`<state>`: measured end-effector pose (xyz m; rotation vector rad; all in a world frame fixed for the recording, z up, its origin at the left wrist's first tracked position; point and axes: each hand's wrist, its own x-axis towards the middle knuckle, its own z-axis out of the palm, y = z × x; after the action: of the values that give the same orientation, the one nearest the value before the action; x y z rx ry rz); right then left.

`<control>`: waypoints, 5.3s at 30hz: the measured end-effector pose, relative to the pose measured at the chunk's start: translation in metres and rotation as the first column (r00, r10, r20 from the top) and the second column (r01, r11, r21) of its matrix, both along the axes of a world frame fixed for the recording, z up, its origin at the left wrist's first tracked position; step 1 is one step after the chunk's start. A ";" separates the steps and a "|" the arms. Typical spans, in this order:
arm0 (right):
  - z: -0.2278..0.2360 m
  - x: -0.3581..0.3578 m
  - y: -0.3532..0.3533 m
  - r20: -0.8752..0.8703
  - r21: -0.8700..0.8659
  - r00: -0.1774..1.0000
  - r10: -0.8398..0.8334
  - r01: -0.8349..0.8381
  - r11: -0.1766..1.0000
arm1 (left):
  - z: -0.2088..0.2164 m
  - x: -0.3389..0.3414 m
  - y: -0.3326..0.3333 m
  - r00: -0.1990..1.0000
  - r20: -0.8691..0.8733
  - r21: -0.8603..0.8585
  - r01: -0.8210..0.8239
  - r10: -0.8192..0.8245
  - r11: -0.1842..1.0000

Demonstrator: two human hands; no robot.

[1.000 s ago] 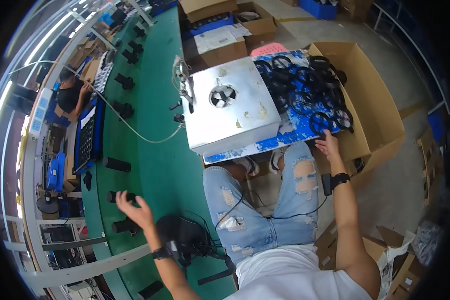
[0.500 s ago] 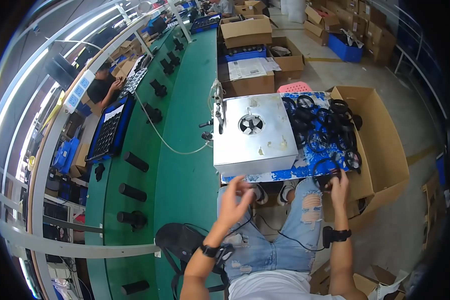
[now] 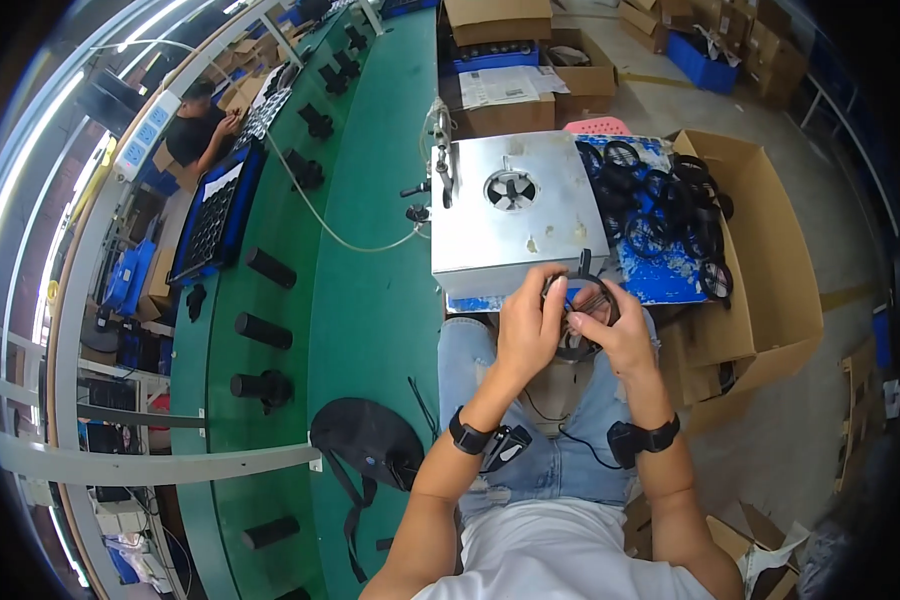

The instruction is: Assembling optical components using a manual press tool on an assembly line.

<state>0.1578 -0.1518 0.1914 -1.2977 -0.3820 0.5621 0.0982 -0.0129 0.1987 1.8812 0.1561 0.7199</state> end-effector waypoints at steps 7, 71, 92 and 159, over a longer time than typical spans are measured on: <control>0.005 0.000 0.000 0.044 -0.056 0.991 0.128 -0.126 0.991 | -0.004 -0.006 0.013 0.990 -0.129 -0.024 0.059 -0.061 0.998; -0.068 0.187 0.149 0.818 -0.564 0.406 0.407 0.433 0.703 | -0.094 0.146 0.361 0.645 -0.596 0.281 -0.392 0.479 0.876; -0.025 0.213 0.199 0.552 -0.801 0.504 0.665 0.542 0.254 | -0.043 0.139 0.155 0.931 -0.364 0.714 0.258 0.031 0.651; 0.023 0.025 0.116 -0.084 0.616 0.866 0.493 -0.344 0.709 | 0.020 -0.013 0.119 0.958 0.170 -0.505 0.287 -0.233 0.814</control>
<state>0.1829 -0.0363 0.2148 -0.5196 -0.6008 0.9007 0.0852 0.1056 0.2188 1.3011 0.0222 0.5128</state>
